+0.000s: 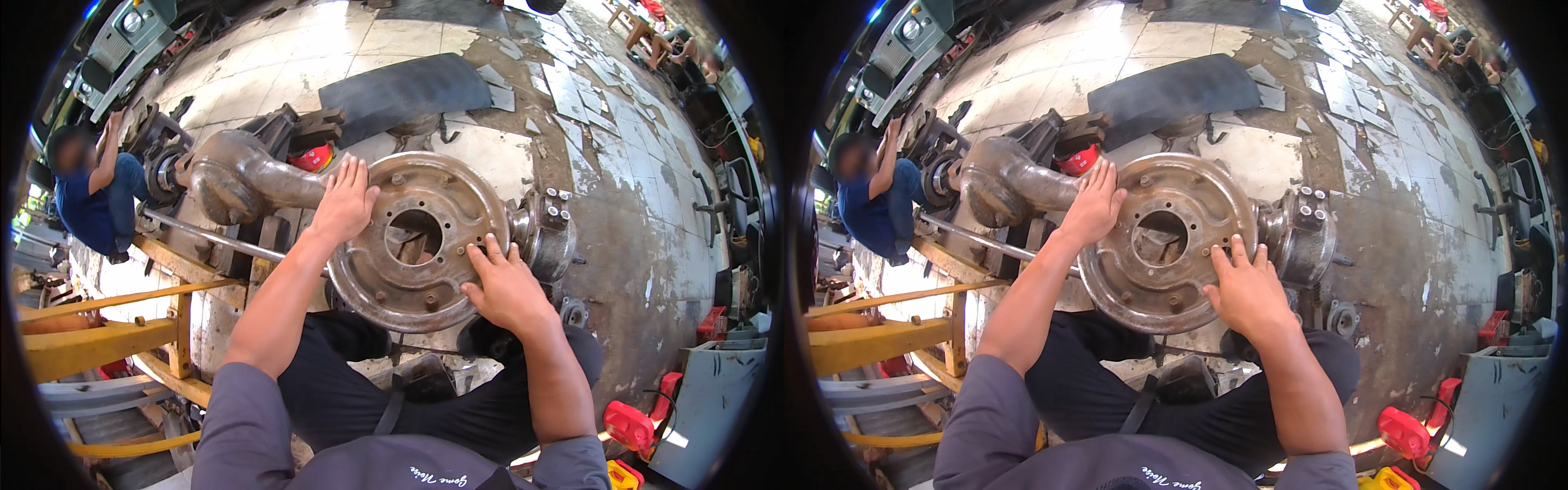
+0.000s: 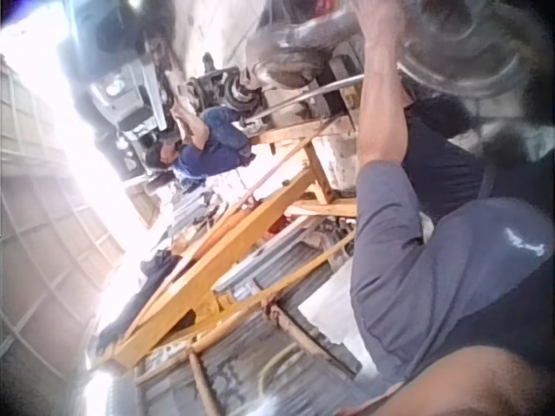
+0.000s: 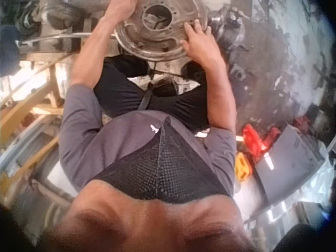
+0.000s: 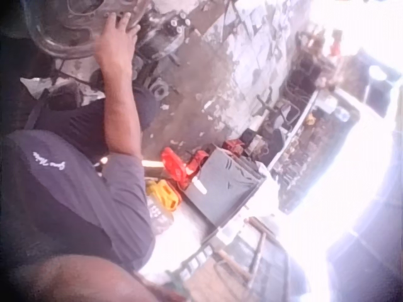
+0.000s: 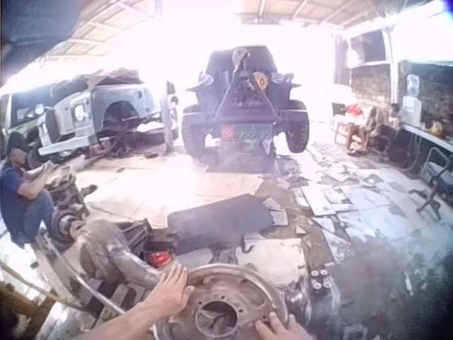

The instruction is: The person scrubs a large circular metal part with a small abrasive pad, repeatedly rubbing the surface and edges. The person rotates the part slightly to access different areas while continuing to scrub.

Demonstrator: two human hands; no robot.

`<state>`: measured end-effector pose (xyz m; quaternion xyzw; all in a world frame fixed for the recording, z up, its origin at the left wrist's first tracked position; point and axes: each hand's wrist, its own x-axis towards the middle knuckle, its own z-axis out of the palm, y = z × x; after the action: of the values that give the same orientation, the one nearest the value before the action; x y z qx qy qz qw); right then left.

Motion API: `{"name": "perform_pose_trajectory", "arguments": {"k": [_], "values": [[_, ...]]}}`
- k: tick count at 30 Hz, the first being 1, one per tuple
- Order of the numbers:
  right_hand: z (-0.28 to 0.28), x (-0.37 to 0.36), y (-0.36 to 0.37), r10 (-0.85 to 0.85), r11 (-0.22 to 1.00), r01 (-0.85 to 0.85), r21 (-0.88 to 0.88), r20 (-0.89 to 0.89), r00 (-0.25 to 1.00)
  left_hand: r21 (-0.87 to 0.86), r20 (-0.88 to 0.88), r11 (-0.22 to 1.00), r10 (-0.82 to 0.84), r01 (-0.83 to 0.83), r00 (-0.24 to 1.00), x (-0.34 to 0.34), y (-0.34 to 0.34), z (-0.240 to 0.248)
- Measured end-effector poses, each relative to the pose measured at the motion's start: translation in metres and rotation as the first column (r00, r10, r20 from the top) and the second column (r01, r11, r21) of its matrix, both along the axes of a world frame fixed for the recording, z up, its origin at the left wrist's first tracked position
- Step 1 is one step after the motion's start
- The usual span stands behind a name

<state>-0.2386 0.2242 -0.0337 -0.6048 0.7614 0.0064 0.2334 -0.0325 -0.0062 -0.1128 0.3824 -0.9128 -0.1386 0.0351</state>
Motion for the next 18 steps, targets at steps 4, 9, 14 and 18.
{"name": "perform_pose_trajectory", "arguments": {"k": [4, 9, 14, 18], "values": [[-0.002, -0.002, 0.004, -0.008, 1.000, 0.008, -0.012, 0.010, 1.000, -0.017, -0.035, 0.997, -0.081, 0.080, 0.996, -0.010, 0.005, 0.001], [-0.005, -0.003, 0.001, 0.032, 0.999, -0.031, 0.020, -0.031, 0.999, 0.016, -0.162, 0.983, -0.178, 0.183, 0.971, -0.005, -0.002, -0.006], [-0.002, -0.003, 0.003, 0.024, 0.999, -0.023, 0.028, -0.027, 0.999, -0.086, -0.184, 0.976, -0.211, 0.198, 0.960, -0.003, -0.013, -0.013], [-0.003, -0.003, 0.002, 0.005, 0.997, -0.005, 0.074, 0.006, 1.000, -0.068, -0.132, 0.984, -0.172, 0.164, 0.976, -0.005, -0.009, -0.012]]}}
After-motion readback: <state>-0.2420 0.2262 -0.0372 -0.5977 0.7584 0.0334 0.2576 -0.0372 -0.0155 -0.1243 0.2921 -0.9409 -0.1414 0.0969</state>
